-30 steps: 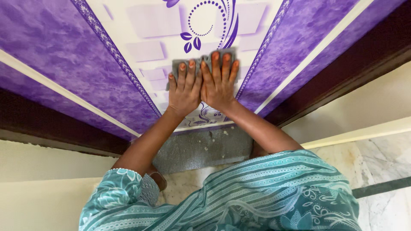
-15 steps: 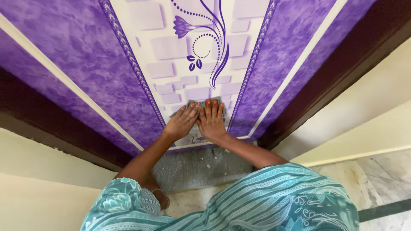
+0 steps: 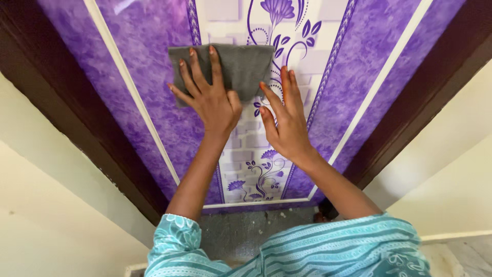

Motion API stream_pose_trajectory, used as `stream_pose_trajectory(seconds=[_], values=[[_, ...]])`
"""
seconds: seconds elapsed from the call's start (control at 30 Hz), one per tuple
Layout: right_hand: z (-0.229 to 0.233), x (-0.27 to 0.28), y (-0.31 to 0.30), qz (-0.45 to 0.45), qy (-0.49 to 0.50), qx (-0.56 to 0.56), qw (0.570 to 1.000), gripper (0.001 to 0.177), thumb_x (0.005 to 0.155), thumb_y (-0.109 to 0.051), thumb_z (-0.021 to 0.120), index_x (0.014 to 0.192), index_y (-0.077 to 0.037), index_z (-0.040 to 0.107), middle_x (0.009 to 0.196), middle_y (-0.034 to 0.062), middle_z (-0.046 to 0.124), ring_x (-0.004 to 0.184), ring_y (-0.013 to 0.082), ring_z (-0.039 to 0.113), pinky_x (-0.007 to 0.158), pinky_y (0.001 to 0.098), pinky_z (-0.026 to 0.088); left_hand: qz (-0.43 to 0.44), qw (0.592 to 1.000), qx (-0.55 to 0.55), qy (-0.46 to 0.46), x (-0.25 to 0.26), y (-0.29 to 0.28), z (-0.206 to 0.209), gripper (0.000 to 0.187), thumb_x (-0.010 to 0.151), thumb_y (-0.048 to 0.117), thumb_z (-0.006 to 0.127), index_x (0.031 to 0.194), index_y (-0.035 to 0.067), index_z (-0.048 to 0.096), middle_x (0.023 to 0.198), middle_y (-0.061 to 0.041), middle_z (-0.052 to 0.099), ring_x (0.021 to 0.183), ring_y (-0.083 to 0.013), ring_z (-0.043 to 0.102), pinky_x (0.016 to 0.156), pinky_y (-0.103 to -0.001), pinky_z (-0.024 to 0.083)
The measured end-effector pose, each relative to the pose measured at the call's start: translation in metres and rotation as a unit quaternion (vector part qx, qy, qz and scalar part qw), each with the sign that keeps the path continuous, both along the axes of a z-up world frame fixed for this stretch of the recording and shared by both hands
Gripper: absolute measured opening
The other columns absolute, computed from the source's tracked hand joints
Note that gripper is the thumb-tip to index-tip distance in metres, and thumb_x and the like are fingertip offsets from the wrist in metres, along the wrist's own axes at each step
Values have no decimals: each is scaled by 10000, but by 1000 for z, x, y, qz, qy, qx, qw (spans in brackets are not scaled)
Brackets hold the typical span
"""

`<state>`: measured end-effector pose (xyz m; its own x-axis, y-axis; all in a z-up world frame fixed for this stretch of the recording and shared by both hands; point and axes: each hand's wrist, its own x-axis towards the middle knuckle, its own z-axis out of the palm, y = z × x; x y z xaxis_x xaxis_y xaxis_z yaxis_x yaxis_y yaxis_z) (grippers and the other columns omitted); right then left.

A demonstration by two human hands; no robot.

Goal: The person wipes the surface of a decorative purple and white door using a gray cloth, applying pressure with both hands to various sections of the pattern.

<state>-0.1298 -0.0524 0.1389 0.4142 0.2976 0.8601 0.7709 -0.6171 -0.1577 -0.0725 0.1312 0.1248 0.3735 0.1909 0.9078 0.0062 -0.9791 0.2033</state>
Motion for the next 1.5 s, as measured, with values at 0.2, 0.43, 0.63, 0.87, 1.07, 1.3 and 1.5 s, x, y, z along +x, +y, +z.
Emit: stream_pose_trajectory(seconds=[0.2,0.43,0.63,0.87,1.07,1.3,1.5], values=[[-47,-67,-17,61,61,-125,988,378,988,-186,615,1350,-76,635,1612,225,383,1514,435,348,1233,554,311,-48,990,-34,-131,27,-20,8,1005,1039,759,566,1704,149,124,1722,-237,-39,1570,-541,-61,1217,-782,-55],[-137,-61,-35,136,339,-250,896,326,923,-185,671,1217,-52,714,1355,211,638,1207,386,640,992,459,532,-10,982,-100,157,-7,-12,54,1133,894,969,434,1671,236,56,1678,-273,-79,1540,-560,-110,1177,-782,-71],[-167,-40,-37,170,326,-297,881,328,928,-190,683,1208,-19,707,1249,189,705,1089,375,697,919,464,563,42,924,-107,365,-36,2,76,1121,820,1002,324,1665,312,67,1701,-265,-44,1546,-555,-77,1202,-760,-58],[-179,-17,-50,156,331,-324,872,370,899,-197,682,1231,-35,698,1224,146,717,1037,353,708,867,475,573,100,909,-49,402,-25,42,29,1156,788,1051,274,1665,331,51,1708,-256,-52,1545,-577,-64,1206,-765,-45],[-197,-4,-74,103,400,-367,834,386,889,-218,676,1255,-93,687,1151,135,739,973,364,715,843,479,572,6,991,122,-58,26,117,-91,1222,809,1012,488,1671,367,-89,1684,-180,-207,1496,-534,-165,1110,-818,-80],[-232,-5,-103,58,480,-416,770,412,910,-265,660,1310,-167,673,1019,141,772,935,334,735,900,468,556,-21,974,220,47,48,170,-245,1164,843,1036,462,1713,446,-39,1740,-183,-212,1524,-594,-137,1091,-864,-67],[-259,1,-125,44,456,-419,784,405,883,-244,685,1276,-150,687,1049,155,760,946,354,718,847,493,563,-57,879,336,334,29,186,-308,937,904,913,343,1662,522,-43,1705,-95,-165,1485,-545,-119,1083,-843,-27]])
